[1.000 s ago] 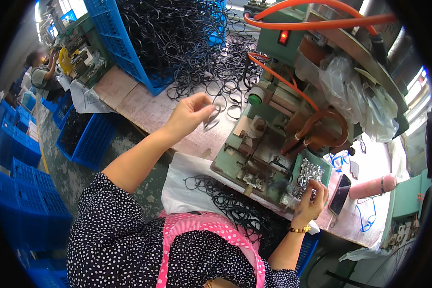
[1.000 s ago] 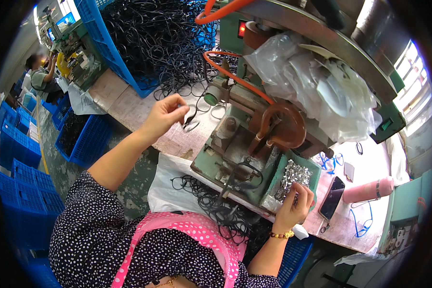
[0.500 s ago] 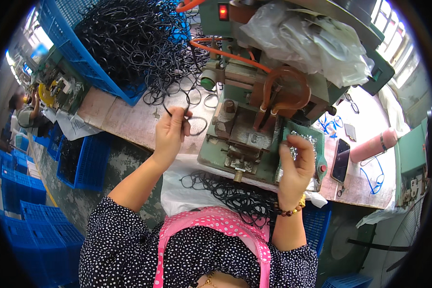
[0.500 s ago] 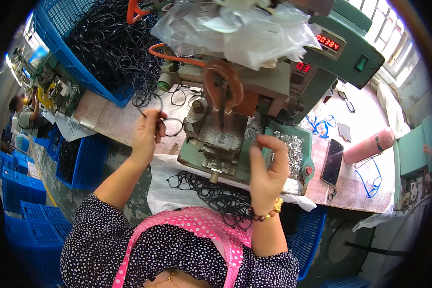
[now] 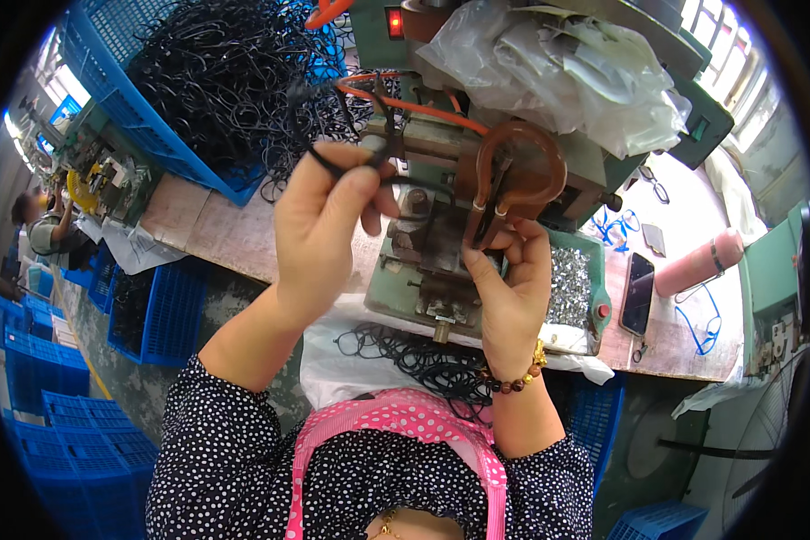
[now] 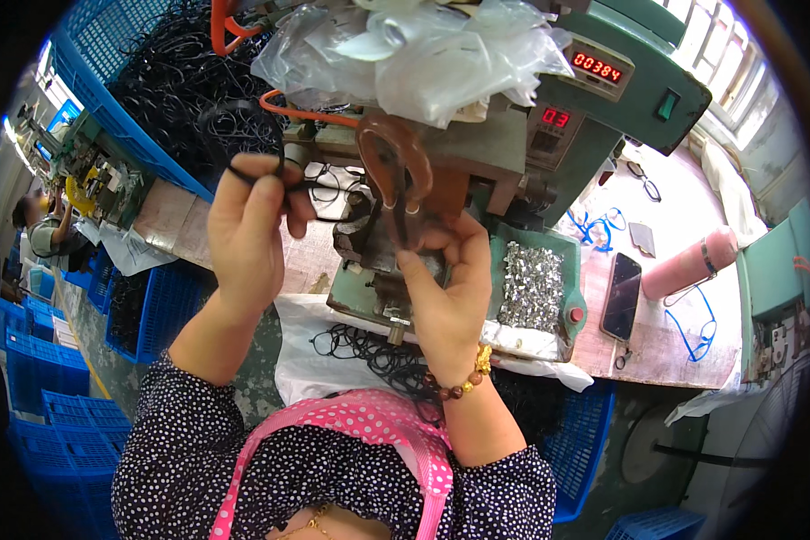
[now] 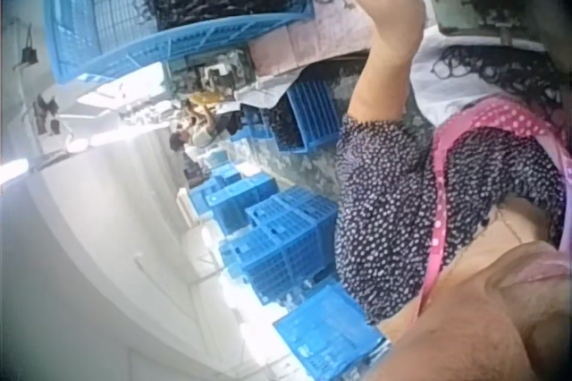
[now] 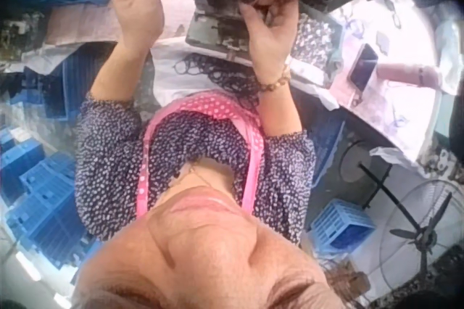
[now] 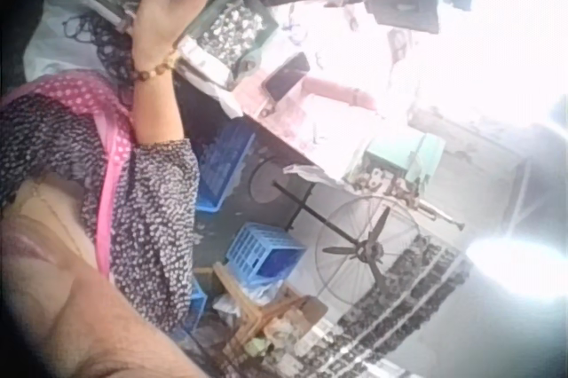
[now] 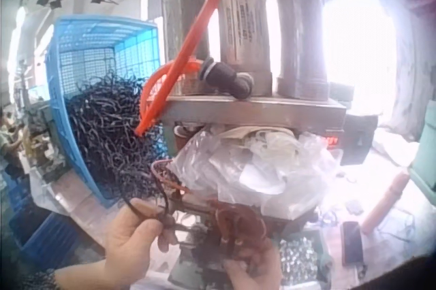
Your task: The person repeatedly picks black spectacle frames from a pile, places them into a green press machine, and adds small metal components from a tray to assemble the frames. The finished frames are placed on the table beside the machine.
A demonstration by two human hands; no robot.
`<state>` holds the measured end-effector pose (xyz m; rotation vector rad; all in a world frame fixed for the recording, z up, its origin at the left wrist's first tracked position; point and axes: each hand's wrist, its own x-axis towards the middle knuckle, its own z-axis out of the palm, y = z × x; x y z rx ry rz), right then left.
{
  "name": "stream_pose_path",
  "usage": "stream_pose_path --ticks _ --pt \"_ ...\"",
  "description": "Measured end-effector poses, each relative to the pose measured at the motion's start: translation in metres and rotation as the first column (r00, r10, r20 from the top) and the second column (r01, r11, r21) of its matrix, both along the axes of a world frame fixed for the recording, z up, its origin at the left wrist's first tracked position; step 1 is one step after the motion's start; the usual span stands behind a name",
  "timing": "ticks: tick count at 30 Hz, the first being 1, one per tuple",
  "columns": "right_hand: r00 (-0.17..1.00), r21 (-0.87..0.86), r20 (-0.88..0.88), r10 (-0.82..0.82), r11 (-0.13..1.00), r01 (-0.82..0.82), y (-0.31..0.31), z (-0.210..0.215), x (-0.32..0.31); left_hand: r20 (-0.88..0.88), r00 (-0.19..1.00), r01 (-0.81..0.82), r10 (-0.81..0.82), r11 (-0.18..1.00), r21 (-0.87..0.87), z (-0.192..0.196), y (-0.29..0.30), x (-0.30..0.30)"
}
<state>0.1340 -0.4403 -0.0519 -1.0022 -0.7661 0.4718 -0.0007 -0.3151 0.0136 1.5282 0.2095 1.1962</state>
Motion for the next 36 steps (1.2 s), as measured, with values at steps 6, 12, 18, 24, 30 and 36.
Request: stream_pose_path --ticks 6,12,18,24,30,36 --pt "0.970 -0.076 0.218 -0.111 0.989 0.130 -0.014 -0.003 0.016 -0.373 0.925 0.161 -0.075 0.966 0.204 -0.006 -0.035 -0.004" --pt "0.965 -0.069 0.162 -0.208 0.973 0.221 -0.035 -0.005 0.030 -0.419 0.906 0.157 -0.051 0.962 0.222 -0.012 -0.031 0.018" --pt "0.745 0.033 0.415 -0.523 0.826 0.562 -0.065 -0.020 0.056 -0.297 0.951 0.064 0.083 0.890 0.452 -0.021 -0.032 0.023" --pt "0.732 -0.240 0.439 -0.521 0.718 0.654 -0.096 -0.076 0.101 -0.217 0.969 0.012 0.119 0.852 0.523 -0.033 -0.028 0.027" --pt "0.279 -0.188 0.958 -0.063 0.595 0.781 -0.082 -0.070 0.074 -0.011 0.980 -0.125 0.201 0.650 0.750 -0.032 -0.025 0.020" --pt "0.200 -0.108 0.979 -0.041 0.729 0.676 -0.079 -0.070 0.089 -0.230 0.964 0.014 0.136 0.833 0.553 -0.037 -0.036 0.030"
